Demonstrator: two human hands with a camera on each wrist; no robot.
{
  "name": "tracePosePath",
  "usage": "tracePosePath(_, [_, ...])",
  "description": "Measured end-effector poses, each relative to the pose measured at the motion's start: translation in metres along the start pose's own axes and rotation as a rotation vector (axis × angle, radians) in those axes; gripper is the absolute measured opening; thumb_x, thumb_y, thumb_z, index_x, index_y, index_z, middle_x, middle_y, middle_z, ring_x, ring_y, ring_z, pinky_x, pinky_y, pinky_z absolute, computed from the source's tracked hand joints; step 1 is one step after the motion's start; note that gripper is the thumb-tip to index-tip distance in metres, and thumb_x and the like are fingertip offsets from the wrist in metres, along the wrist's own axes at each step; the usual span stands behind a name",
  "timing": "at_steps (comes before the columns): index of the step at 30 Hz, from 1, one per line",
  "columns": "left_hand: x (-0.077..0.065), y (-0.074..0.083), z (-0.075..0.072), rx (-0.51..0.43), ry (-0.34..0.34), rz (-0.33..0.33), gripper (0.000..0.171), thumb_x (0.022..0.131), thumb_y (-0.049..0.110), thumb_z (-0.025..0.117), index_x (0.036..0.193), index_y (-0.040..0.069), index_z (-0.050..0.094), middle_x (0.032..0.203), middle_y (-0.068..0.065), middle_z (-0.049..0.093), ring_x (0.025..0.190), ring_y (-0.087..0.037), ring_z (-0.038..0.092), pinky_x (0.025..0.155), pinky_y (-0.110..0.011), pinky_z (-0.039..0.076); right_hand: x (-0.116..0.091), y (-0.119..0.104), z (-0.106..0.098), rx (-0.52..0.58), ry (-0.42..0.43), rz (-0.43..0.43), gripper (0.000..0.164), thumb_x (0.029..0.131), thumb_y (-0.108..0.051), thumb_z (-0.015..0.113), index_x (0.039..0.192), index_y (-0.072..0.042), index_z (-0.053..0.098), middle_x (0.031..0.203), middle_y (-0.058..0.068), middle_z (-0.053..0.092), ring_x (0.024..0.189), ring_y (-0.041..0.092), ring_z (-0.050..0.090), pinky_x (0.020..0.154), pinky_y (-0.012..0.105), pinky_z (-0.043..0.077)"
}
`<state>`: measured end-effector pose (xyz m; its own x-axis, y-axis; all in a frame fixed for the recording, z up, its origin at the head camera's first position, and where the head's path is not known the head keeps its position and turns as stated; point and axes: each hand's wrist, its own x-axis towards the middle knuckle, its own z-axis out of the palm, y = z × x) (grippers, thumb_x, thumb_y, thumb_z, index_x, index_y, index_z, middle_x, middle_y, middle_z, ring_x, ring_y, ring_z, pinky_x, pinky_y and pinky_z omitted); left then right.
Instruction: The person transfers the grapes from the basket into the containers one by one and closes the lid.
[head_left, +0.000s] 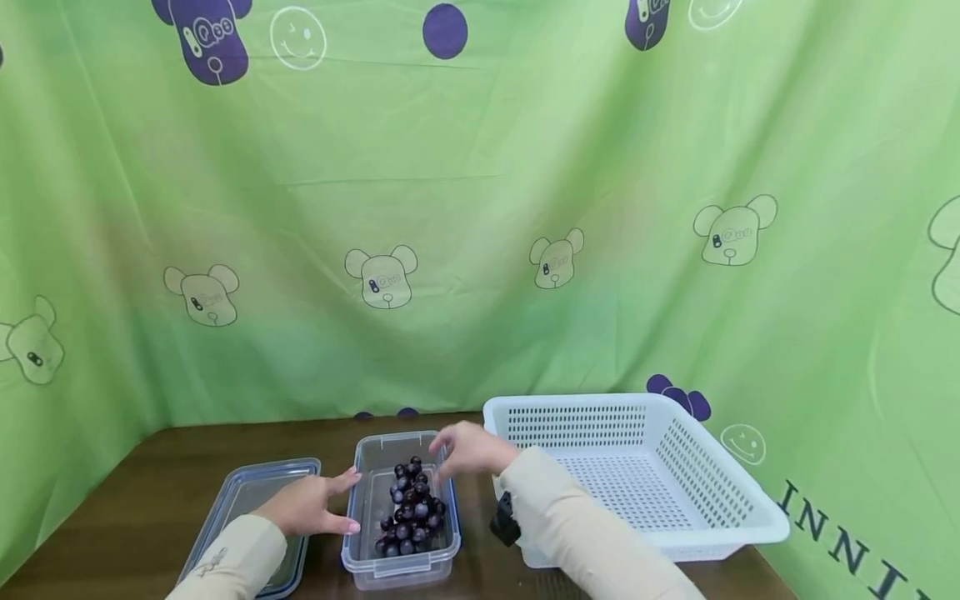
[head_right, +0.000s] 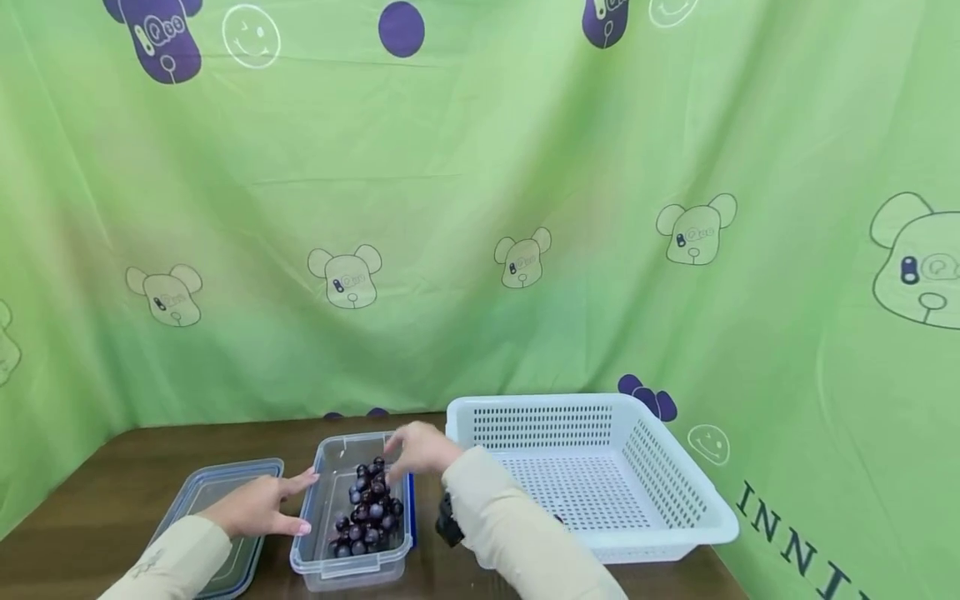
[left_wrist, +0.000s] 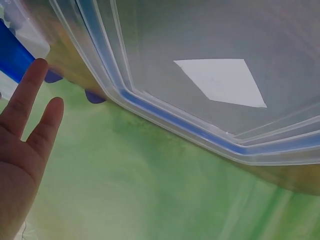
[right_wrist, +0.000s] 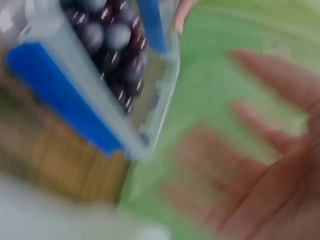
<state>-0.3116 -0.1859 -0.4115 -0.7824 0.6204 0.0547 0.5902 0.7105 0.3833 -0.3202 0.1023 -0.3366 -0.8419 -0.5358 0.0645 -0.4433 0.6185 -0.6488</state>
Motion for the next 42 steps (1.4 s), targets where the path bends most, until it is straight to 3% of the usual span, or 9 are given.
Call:
tracePosePath(3, [0.000,0.000,-0.001,-0.009,-0.004,-0.013,0.080,0.083,0.044,0.071,0.138,-0.007,0.045,0.141,-0.023,0.044,0.105,-0.041,0.061,0.087,-0.054,0.048,-0.004,0.016,-0.020,0.255,-0.011,-0.029,0.047,0.080,-0.006,0.072,0.123,0.006,0.056,0.103,0.015,0.067,0.090,0.020,0.064,0.081,0.034,0.053])
tracePosePath(6, [0.000,0.002,-0.001,-0.021,-0.026,-0.022,0.081,0.083,0.045,0.070,0.139,-0.007,0.043,0.143,-0.023,0.043,0.110,-0.043,0.058,0.089,-0.055,0.046,-0.013,0.034,-0.041,0.371,-0.032,0.008,0.053,0.085,-0.011,0.069,0.131,0.006,0.049,0.110,0.015,0.065,0.098,0.024,0.063,0.086,0.042,0.052])
tracePosePath(11, [0.000,0.004,-0.002,-0.020,-0.046,-0.036,0.082,0.084,0.045,0.070,0.140,-0.008,0.041,0.143,-0.021,0.043,0.113,-0.043,0.056,0.090,-0.054,0.046,-0.030,0.066,-0.065,0.293,-0.091,0.120,0.056,0.085,-0.014,0.069,0.133,0.006,0.048,0.113,0.016,0.064,0.096,0.020,0.061,0.084,0.049,0.051])
tracePosePath(18, [0.001,0.006,-0.003,-0.014,-0.050,-0.049,0.081,0.084,0.043,0.070,0.140,-0.008,0.041,0.144,-0.021,0.042,0.114,-0.044,0.055,0.091,-0.054,0.045,-0.051,0.090,-0.091,0.178,-0.206,0.334,0.069,0.085,-0.015,0.068,0.143,0.000,0.036,0.130,0.025,0.052,0.108,0.044,0.055,0.081,0.058,0.050])
tracePosePath(23, [0.000,0.007,-0.003,-0.014,-0.050,-0.044,0.081,0.084,0.043,0.070,0.140,-0.009,0.041,0.144,-0.022,0.042,0.115,-0.044,0.054,0.092,-0.054,0.045,-0.059,0.104,-0.093,0.163,-0.312,0.469,0.082,0.083,-0.013,0.070,0.150,-0.005,0.022,0.132,0.028,0.049,0.107,0.048,0.055,0.078,0.065,0.049])
tracePosePath(30, [0.001,0.010,-0.011,-0.023,-0.050,-0.034,0.081,0.084,0.041,0.071,0.139,-0.010,0.040,0.143,-0.023,0.042,0.115,-0.045,0.054,0.093,-0.054,0.044,-0.059,0.123,-0.085,0.216,-0.360,0.453,0.093,0.078,-0.006,0.072,0.150,0.003,0.014,0.151,0.035,0.007,0.125,0.047,0.041,0.091,0.055,0.048])
tracePosePath(37, [0.000,0.006,-0.009,-0.008,-0.049,-0.044,0.081,0.084,0.041,0.071,0.140,-0.009,0.041,0.143,-0.022,0.042,0.114,-0.044,0.054,0.093,-0.053,0.044,-0.054,0.130,-0.073,0.198,-0.396,0.470,0.092,0.078,-0.006,0.073,0.150,0.003,0.017,0.149,0.037,0.008,0.117,0.050,0.049,0.086,0.053,0.051])
tracePosePath(42, [0.001,0.006,-0.005,-0.029,-0.061,-0.050,0.081,0.085,0.042,0.070,0.141,-0.008,0.039,0.144,-0.021,0.042,0.116,-0.044,0.053,0.094,-0.054,0.043,-0.054,0.129,-0.067,0.187,-0.448,0.492,0.085,0.079,-0.004,0.072,0.149,0.000,0.024,0.150,0.033,0.012,0.120,0.047,0.047,0.086,0.055,0.050])
